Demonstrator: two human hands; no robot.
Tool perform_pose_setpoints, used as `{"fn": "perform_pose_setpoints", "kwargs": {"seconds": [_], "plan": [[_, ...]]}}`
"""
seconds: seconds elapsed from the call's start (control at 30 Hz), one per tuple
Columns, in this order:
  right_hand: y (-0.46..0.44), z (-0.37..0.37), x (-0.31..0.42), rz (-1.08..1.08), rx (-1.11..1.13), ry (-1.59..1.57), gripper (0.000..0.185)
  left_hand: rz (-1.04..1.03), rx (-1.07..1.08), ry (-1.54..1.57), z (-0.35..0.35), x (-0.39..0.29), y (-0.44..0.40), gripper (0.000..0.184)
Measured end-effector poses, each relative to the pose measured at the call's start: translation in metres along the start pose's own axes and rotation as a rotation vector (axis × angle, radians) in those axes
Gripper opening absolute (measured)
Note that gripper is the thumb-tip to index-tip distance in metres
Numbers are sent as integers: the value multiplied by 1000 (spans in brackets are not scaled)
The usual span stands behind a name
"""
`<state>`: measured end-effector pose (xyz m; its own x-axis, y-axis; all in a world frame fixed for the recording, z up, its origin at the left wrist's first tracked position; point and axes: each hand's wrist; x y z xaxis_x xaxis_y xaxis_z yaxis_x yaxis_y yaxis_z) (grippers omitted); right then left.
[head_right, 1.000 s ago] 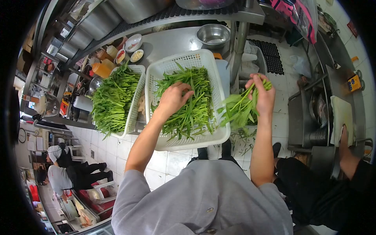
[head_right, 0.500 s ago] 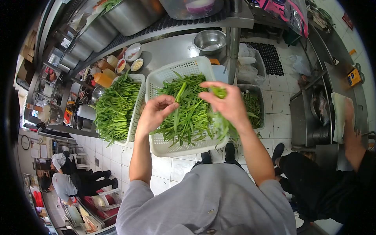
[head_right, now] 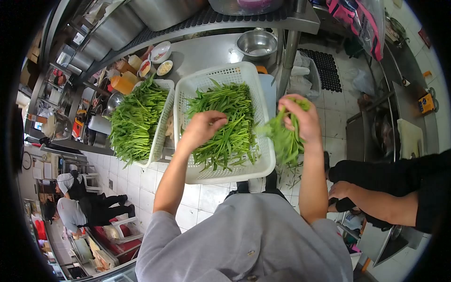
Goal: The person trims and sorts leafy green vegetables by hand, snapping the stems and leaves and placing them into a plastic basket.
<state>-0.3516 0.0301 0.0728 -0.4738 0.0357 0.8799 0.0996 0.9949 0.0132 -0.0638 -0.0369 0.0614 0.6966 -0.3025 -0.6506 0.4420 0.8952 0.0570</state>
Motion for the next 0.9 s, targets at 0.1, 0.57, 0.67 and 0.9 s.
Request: {"fn": "perform_pose_setpoints", "kwargs": {"seconds": [0.1, 0.57, 0.67, 0.9], "plan": [[4, -3, -6, 125, -225, 313, 14, -86, -21, -236, -45, 19, -11, 24], [-10, -66, 0, 96, 146, 464, 27, -26, 242, 694, 33, -32, -4, 18], [-25, -71, -12, 101, 146, 382, 24, -21, 288, 704, 33, -42, 3, 17], [-24, -70, -11, 8, 247, 266, 20, -44, 295, 837, 34, -30, 6, 20]]}}
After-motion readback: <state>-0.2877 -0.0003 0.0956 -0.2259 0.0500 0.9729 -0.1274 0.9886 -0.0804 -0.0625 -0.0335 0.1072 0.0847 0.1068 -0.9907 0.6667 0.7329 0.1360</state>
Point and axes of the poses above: each hand's wrist, its own y-axis away from the middle knuckle, its own z-axis out of the back of the hand, x = y × z, and after that the axes turned 3 degrees about z, right-handed
